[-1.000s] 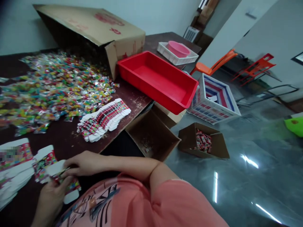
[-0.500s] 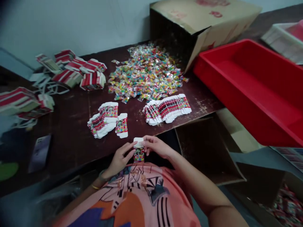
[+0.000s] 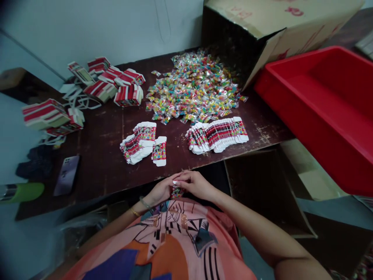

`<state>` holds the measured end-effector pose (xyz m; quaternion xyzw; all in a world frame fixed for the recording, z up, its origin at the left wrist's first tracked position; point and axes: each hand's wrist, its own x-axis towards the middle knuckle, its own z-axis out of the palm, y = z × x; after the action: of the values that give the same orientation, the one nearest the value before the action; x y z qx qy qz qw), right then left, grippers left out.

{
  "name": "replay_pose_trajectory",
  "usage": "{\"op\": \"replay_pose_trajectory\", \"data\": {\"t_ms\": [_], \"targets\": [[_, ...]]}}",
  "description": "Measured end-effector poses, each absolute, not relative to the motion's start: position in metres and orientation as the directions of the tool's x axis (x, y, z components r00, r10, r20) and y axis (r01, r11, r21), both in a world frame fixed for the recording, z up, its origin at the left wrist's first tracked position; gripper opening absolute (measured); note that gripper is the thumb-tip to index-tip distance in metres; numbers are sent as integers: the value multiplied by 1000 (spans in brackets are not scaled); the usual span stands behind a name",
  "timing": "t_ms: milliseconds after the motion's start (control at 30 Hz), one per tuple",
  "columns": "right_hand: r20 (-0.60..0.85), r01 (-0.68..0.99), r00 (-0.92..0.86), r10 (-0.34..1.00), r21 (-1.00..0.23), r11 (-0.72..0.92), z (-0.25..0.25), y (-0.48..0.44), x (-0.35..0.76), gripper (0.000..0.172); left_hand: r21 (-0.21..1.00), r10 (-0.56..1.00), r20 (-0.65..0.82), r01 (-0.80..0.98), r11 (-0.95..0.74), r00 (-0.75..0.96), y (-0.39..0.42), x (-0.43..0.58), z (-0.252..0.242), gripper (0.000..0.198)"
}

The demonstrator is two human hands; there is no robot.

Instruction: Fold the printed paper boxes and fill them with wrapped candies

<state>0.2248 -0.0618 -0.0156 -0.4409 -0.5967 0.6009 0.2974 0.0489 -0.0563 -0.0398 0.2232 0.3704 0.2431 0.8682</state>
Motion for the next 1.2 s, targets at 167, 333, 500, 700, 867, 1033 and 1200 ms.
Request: {"op": "replay_pose_trajectory", "data": {"t_ms": [167,333,500,700,867,1033,1200], "targets": [[-13,336,-458,889,-928,160,-22,-68,223,25,614,605,-507,-235,754,614,-62,35,-39,69],[107,519,-606,788,-698,493,-25,-76,221,34,728,619,-490,-102,677,614,-63,28,-48,85],[54,416,-719,693,-765,492,-9,-45,215,26,839,705,-436,-30,543,560,-55,22,-39,80],[166,719,-459,873,-508,475,-4,97,193,29,901,707,-406,382,205,578,-37,-13,1,57],[230,815,-352,907,-402,418,-29,157,163,39,816,611,-476,577,39,632,-35,-48,19,28],[253,833,-314,915,-389,393,-68,67,165,36,845,700,-511,142,515,499,-35,-60,5,37],[264,638,-299,917,-659,398,-66,-40,196,27,798,747,-503,-99,595,435,-25,-37,-17,45]]}}
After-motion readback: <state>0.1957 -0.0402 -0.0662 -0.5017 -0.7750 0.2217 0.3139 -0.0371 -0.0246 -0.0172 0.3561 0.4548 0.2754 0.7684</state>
